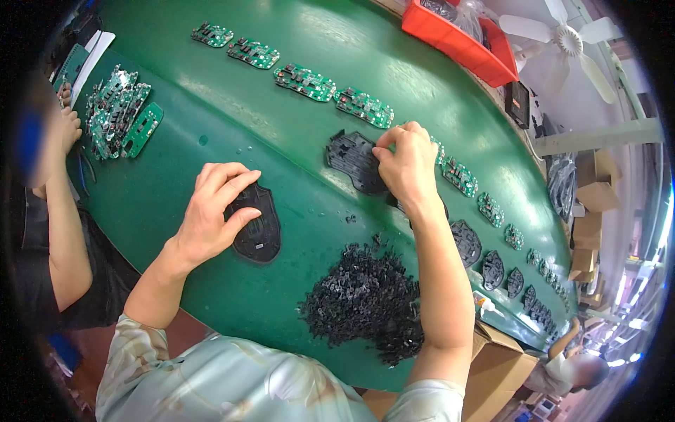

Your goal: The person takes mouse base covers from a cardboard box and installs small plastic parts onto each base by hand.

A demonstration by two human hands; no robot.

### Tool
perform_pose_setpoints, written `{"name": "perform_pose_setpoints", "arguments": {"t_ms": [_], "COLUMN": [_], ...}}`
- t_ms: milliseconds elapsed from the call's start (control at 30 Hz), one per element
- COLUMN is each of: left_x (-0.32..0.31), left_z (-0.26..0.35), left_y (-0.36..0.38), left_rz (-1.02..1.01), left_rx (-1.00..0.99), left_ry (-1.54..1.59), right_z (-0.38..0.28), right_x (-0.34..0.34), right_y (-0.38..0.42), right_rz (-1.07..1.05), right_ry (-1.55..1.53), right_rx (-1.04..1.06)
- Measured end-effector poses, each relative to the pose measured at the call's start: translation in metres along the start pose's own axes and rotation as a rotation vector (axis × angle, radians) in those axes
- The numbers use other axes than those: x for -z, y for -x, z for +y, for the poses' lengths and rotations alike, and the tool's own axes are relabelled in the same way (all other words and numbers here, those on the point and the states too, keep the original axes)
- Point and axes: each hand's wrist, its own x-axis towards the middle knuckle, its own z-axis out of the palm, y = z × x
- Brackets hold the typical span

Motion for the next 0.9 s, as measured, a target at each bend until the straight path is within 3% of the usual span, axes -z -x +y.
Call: {"name": "perform_pose_setpoints", "arguments": {"t_ms": [167, 333, 533, 700, 900], "left_x": [0.001, -0.002, -0.009, -0.025, -0.042], "left_z": [0.000, -0.003, -0.028, -0.039, -0.045], "left_y": [-0.003, -0.017, -0.080, -0.122, -0.138], "left_rz": [0.020, 0.065, 0.270, 0.152, 0.177], "left_rx": [0.055, 0.107, 0.132, 0.277, 0.253], "left_ry": [-0.028, -0.023, -0.248, -0.387, -0.432], "right_z": [0.007, 0.014, 0.015, 0.013, 0.019], "right_x": [0.004, 0.024, 0.060, 0.077, 0.082], "right_y": [0.008, 0.028, 0.082, 0.128, 0.161], "right_rz": [-0.021, 0.099, 0.176, 0.234, 0.251], "right_ry": [-0.028, -0.117, -0.094, -0.060, -0.056], "right_rx": [0.015, 0.060, 0.086, 0.050, 0.001]}}
